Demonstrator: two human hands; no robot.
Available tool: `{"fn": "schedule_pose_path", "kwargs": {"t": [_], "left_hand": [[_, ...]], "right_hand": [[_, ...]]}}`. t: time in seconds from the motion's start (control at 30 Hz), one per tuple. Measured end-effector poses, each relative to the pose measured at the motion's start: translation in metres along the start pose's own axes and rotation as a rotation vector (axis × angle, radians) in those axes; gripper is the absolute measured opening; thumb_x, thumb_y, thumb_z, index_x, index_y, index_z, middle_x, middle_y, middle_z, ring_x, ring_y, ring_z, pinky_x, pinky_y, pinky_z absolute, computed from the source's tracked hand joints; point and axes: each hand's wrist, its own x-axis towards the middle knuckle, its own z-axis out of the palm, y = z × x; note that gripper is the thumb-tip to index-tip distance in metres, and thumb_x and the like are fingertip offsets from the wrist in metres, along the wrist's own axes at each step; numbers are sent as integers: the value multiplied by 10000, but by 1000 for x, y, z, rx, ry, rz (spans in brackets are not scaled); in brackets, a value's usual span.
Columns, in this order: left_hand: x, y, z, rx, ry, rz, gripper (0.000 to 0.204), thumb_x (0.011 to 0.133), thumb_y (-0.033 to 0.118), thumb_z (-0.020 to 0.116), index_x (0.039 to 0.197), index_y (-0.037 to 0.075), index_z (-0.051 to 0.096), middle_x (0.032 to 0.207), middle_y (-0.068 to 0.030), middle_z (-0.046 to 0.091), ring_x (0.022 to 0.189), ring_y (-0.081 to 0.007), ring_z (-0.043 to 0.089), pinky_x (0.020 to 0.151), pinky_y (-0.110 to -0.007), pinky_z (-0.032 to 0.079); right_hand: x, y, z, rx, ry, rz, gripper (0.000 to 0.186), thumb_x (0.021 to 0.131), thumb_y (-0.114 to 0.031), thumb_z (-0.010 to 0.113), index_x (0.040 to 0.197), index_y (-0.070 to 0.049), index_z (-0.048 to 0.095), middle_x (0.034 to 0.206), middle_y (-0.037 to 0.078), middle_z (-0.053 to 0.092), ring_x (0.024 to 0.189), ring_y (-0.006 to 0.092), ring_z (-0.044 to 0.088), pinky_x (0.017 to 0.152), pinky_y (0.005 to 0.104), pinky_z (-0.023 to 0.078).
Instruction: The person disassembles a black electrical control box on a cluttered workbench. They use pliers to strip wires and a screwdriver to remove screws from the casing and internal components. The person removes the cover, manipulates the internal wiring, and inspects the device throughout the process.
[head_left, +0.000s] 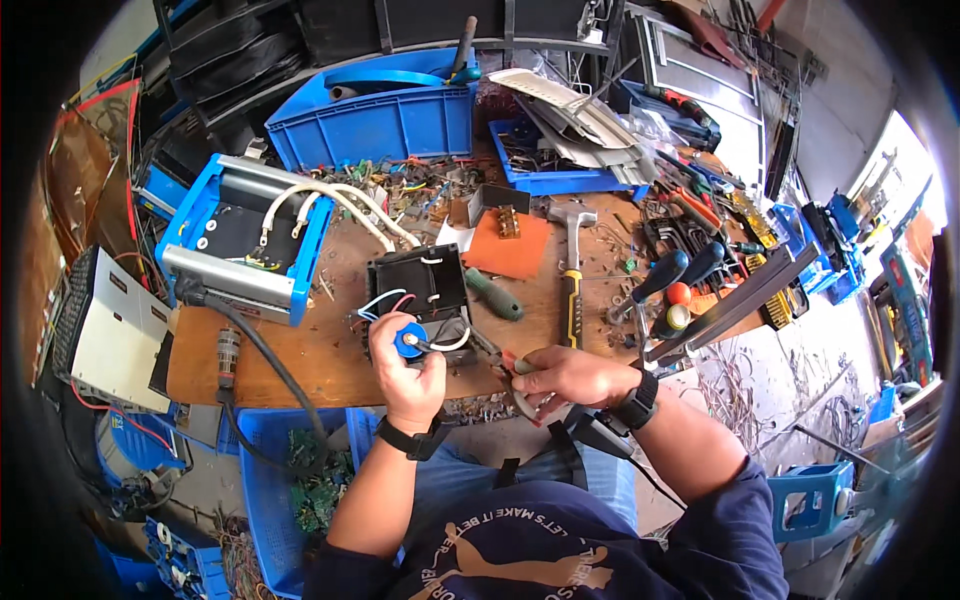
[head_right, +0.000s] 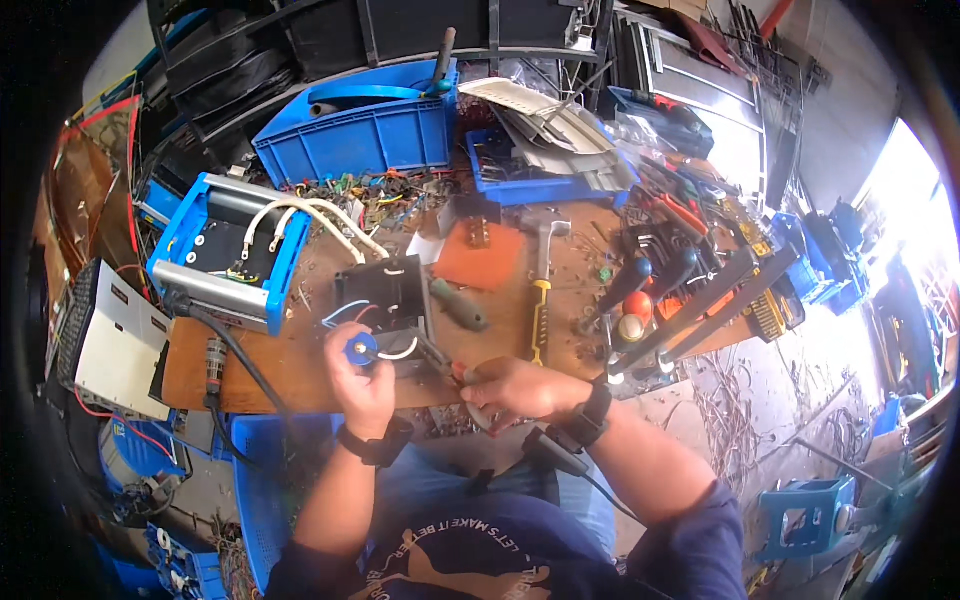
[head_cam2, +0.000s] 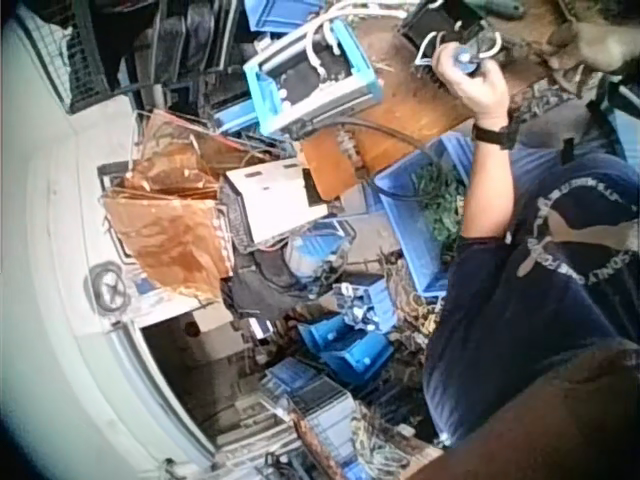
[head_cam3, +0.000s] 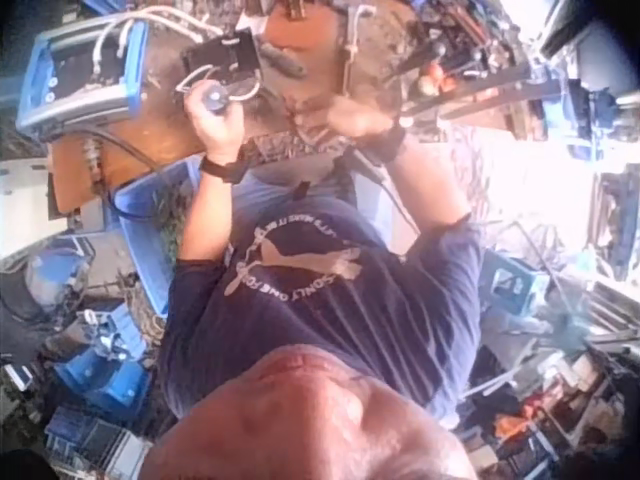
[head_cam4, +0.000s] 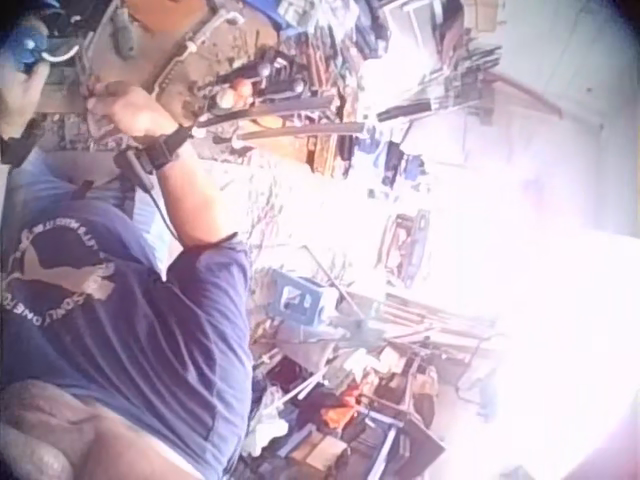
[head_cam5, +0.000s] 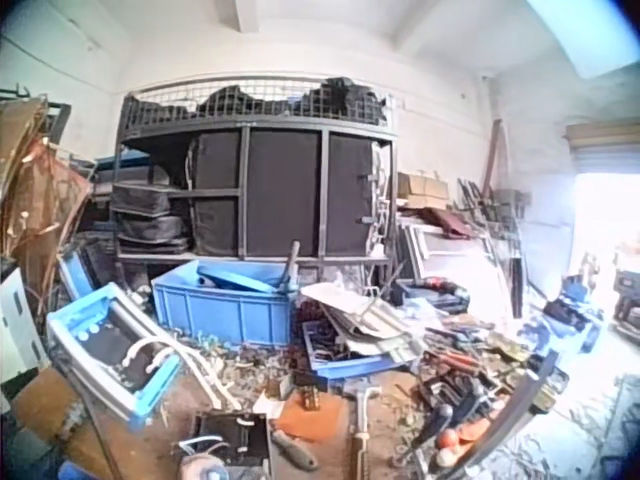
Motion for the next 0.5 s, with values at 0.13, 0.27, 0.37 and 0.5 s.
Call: {"fn": "schedule_pose_path", "kwargs": {"t": [0.13, 0.27, 0.37, 0.5], "left_hand": [[1, 1, 0, -47, -2, -30, 484, 675, -68, 589, 1140, 23, 490, 1099, -153, 513, 1019, -293, 516, 939, -392, 421], [1, -1, -2, -40, 5, -50, 439, 736, -50, 610, 1152, 20, 486, 1106, -158, 510, 1018, -300, 512, 944, -397, 414], [11, 4, -1, -8, -37, -76, 422, 777, -32, 618, 1172, 17, 477, 1117, -164, 509, 1029, -313, 511, 953, -407, 407], [30, 30, 0, 182, -173, 123, 479, 710, -81, 643, 1150, 16, 478, 1107, -204, 500, 1047, -390, 505, 942, -453, 415]], "right_hand": [[2, -3, 6, 41, -27, 27, 411, 970, -287, 572, 1200, 51, 534, 978, 90, 564, 851, 208, 600, 706, 359, 592], [10, -18, 15, 41, -34, 73, 329, 971, -270, 563, 1088, 37, 546, 930, 97, 583, 795, 203, 618, 678, 372, 586], [14, -22, 17, 80, -49, 92, 338, 975, -257, 579, 1127, 43, 538, 961, 124, 633, 840, 236, 664, 731, 388, 603], [23, -27, 24, 204, -25, 41, 308, 984, -250, 562, 1088, 39, 546, 909, 131, 646, 807, 262, 682, 735, 406, 608]]}}
